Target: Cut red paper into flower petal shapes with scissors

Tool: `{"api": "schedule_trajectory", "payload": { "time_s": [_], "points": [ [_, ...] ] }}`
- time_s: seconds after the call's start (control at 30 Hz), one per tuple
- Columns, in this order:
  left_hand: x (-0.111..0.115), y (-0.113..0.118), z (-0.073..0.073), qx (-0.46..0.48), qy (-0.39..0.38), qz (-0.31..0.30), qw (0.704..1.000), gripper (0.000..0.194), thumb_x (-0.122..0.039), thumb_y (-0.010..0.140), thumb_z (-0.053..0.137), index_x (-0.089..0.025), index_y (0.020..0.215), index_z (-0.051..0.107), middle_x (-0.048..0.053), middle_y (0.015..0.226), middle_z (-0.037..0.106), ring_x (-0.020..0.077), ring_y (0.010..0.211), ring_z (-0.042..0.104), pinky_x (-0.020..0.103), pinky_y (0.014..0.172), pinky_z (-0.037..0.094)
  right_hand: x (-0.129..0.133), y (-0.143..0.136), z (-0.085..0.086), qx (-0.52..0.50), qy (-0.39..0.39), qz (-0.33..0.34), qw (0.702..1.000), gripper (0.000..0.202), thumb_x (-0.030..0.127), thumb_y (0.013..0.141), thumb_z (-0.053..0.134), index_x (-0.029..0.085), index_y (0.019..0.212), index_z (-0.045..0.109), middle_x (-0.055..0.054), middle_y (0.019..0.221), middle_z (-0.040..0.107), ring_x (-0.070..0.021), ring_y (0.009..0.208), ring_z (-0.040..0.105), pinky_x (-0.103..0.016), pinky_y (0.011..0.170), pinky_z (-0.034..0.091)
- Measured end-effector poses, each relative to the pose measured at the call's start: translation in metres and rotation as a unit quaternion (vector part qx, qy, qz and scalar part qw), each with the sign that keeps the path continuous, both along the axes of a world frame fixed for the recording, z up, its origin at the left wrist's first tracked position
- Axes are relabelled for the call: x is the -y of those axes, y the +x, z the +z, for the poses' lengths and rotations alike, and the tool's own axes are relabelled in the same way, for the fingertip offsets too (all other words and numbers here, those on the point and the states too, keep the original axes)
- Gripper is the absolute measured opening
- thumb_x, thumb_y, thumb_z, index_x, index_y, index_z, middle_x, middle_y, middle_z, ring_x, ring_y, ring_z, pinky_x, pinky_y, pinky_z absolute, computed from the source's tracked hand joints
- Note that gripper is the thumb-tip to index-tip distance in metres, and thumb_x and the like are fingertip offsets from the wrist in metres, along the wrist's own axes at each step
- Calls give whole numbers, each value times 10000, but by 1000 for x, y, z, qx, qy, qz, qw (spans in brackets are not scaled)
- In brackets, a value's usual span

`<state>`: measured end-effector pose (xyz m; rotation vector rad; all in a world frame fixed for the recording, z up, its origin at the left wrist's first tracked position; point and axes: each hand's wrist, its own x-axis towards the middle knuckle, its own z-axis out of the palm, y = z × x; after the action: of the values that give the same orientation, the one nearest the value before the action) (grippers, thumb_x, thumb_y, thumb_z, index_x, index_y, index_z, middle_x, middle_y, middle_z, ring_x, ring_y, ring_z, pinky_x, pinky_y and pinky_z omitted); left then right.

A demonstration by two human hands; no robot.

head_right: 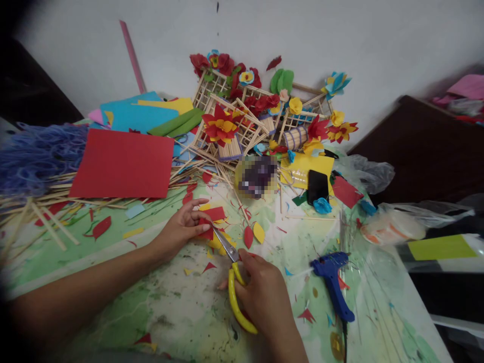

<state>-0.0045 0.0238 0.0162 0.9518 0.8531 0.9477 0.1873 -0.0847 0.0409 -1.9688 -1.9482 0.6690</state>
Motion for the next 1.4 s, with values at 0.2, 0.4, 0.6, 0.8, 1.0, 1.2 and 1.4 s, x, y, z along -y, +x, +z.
{"api": "schedule_trajectory", "payload": {
  "time_s": [0.2, 0.4, 0.6, 0.8, 1.0, 1.2, 1.4],
  "points": [
    [-2, -1, 0, 2, 2, 4, 1000, 640, -185, 658, 738, -198, 1210, 415, -22, 773, 635, 122, 724, 620, 246, 696, 488, 0, 1, -1, -2, -6, 1, 1000, 448, 347, 760, 588, 209, 1185, 617, -56, 869, 690, -211, 793, 623, -262, 607, 442],
    [-2, 0, -1, 9, 0, 1, 1000, 658, -178, 651, 743, -203, 1217, 409, -22, 777, 641, 118, 704, 622, 237, 669, 492, 0, 1, -2, 22, 11, 9, 1000, 425, 335, 764, 586, 216, 1170, 620, -64, 930, 691, -211, 815, 629, -259, 619, 454],
    [2, 0, 3, -7, -13, -23, 1000, 666, -152, 641, 733, -195, 1220, 405, -19, 768, 644, 124, 704, 611, 242, 656, 482, -2, -1, -2, 28, 16, 6, 999, 470, 347, 742, 601, 198, 1188, 609, -89, 999, 676, -219, 836, 635, -277, 675, 469],
    [2, 0, 0, -7, 0, -24, 1000, 676, -164, 630, 740, -199, 1222, 417, -15, 776, 642, 125, 713, 607, 238, 665, 467, -3, -1, -2, 20, 23, 6, 1000, 445, 331, 739, 608, 222, 1171, 618, -78, 1007, 680, -215, 820, 638, -281, 673, 475],
    [2, 1, 1, 5, -9, -14, 1000, 683, -190, 626, 760, -202, 1215, 416, -22, 751, 638, 125, 698, 613, 234, 659, 463, -1, -2, 0, 19, 51, 6, 998, 396, 292, 740, 595, 250, 1130, 646, -43, 897, 697, -192, 745, 636, -256, 623, 468],
    [2, 1, 1, 14, -12, -11, 1000, 679, -197, 628, 763, -199, 1210, 413, -31, 731, 632, 117, 677, 611, 233, 660, 460, -1, -2, 1, 15, 42, 5, 999, 413, 298, 745, 590, 242, 1151, 637, -38, 876, 698, -194, 744, 631, -250, 592, 455],
    [2, 1, 0, 13, -5, -14, 1000, 653, -217, 661, 749, -205, 1216, 406, -17, 768, 633, 137, 733, 625, 256, 702, 470, -1, -1, -2, 12, 14, -6, 1000, 424, 352, 766, 590, 210, 1164, 630, -61, 913, 698, -200, 753, 632, -260, 607, 457]
  ]
}}
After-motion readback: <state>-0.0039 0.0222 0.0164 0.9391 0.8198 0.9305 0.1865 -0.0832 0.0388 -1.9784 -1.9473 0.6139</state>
